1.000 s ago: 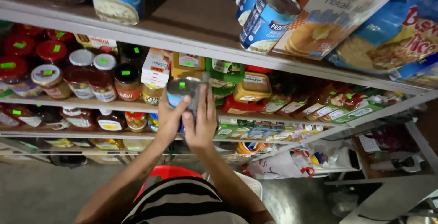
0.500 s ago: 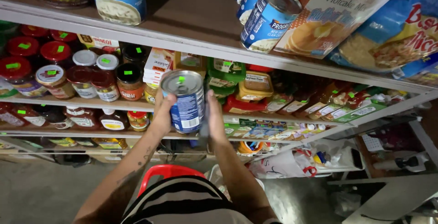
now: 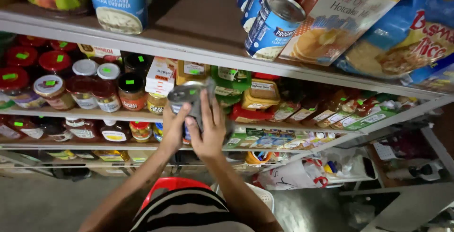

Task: Wiping and cleaning canned food items on a retail shelf using a cloth.

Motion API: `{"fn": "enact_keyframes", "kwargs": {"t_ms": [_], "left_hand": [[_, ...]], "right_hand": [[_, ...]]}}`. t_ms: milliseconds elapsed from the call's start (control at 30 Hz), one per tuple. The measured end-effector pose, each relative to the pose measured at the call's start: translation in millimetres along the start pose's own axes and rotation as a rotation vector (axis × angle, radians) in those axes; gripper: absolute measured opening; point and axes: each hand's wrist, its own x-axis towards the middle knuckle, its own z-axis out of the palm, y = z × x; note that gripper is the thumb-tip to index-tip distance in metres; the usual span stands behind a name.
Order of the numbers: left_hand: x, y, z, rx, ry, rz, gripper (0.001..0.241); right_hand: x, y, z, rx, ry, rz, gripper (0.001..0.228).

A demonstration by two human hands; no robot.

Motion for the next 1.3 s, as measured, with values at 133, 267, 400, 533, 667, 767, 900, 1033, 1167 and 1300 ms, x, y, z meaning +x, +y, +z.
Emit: {"fn": "enact_keyframes", "kwargs": {"t_ms": [133, 267, 400, 533, 667, 767, 900, 1033, 1167, 1300], "left_hand": [[-3.9, -26.6, -22.7, -0.155, -0.036, -0.11, 0.076], [14.6, -65.1, -53.1, -0.262, -0.232, 0.018, 0.078], [16.6, -55.1, -46.0, -0.063, -0.12, 0.134, 0.083], [3.9, 6.3, -0.2, 0.22, -0.177, 0.138, 0.103], [-4.9, 24.6, 13.9, 0.182, -0.173, 0.119, 0.109], [3.9, 31.1, 9.6, 0.541, -0.168, 0.334, 0.116], [11.2, 28.7, 5.6, 0.451, -0.173, 0.346, 0.116], [5.4, 3.2, 3.4, 0.086, -0.126, 0.086, 0.11], [2.9, -4.9, 5.6, -0.246, -0.079, -0.221, 0.091], [-2.7, -18.9, 0.3, -0.247, -0.078, -0.162, 0.085]], "right_hand": [[17.9, 21.2, -4.7, 0.406, -0.198, 0.133, 0.067], [-4.4, 53.6, 7.9, 1.361, -0.298, 0.774, 0.059], [-15.2, 39.0, 11.4, 1.515, -0.099, 0.894, 0.061], [-9.4, 63.1, 12.4, 1.41, 0.046, 0.97, 0.061], [-14.1, 71.2, 9.3, 1.297, -0.053, 0.913, 0.057], [-23.9, 72.0, 3.9, 1.17, -0.093, 1.028, 0.051], [-41.1, 122.1, -11.9, 1.042, -0.212, 0.811, 0.047], [-64.0, 155.4, -14.9, 0.424, 0.047, 0.616, 0.05], [-7.4, 1.1, -21.8, 0.429, 0.0, 0.304, 0.054], [5.6, 33.2, -1.1, 0.432, -0.045, 0.082, 0.058]]}}
